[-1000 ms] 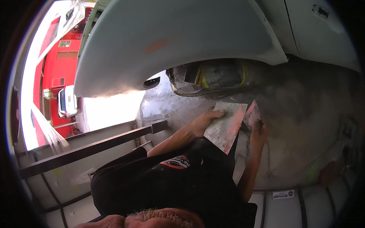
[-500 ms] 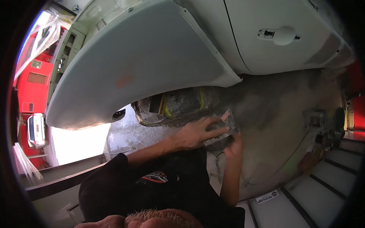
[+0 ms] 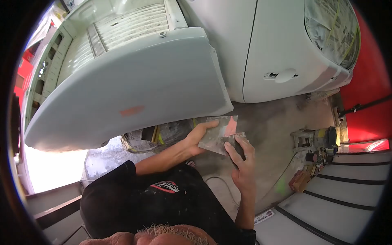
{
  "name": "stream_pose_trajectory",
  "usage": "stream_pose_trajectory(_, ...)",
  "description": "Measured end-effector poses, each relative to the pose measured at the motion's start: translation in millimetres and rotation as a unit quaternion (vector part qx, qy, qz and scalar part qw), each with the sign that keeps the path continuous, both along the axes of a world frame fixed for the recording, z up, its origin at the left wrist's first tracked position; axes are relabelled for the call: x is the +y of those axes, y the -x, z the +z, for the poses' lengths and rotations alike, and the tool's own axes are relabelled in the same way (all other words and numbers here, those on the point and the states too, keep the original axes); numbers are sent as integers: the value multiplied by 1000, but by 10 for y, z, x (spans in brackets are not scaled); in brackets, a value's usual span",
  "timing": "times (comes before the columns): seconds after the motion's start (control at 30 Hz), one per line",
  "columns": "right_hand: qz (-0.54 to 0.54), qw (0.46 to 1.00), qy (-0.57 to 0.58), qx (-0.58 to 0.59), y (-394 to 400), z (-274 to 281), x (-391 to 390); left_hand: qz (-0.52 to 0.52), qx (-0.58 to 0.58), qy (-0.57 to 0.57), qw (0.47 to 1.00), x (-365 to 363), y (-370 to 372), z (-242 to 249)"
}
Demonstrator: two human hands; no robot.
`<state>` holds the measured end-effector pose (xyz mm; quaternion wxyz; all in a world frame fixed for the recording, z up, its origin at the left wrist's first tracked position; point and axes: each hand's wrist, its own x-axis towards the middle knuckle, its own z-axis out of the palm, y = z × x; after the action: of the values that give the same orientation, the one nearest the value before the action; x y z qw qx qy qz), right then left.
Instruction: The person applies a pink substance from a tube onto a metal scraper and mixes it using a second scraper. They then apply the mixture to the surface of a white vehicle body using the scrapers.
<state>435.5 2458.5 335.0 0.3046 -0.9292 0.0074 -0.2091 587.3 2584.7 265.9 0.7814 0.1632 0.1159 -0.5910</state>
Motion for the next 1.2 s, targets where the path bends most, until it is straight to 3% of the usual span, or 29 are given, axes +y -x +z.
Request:
stream_pose_trajectory(0.1, -84, 985, 105, 104, -52, 282, -142, -15, 20, 45, 999, 184, -197, 141)
stream_pose_trajectory(0.23, -113, 980, 164, 21, -117, 472, -273, -31, -191, 21, 981, 340, -566, 582)
stream_pose_trajectory(0.37, -99, 950, 292, -46, -346, 1211, -73, -36, -212, 68, 974, 231, -802, 730)
stream_pose_trajectory(0.43, -72, 920, 385, -12, -403, 1449, 15, -43, -217, 89, 971, 177, -927, 789)
stream_pose_trajectory(0.67, -10, 897, 440, 46, -591, 1716, 129, -53, -237, 125, 962, 34, -1073, 839)
stream_pose_trajectory(0.9, 56, 890, 428, 146, -759, 1839, 48, -13, -238, 100, 966, -12, -1086, 779)
stream_pose_trajectory(1.0, 33, 875, 456, 158, -841, 1998, -58, -14, -269, 64, 961, 30, -1035, 683)
stream_pose_trajectory(1.2, -22, 795, 605, -29, -1555, 1860, -98, -89, -361, 55, 927, 10, -713, 298)
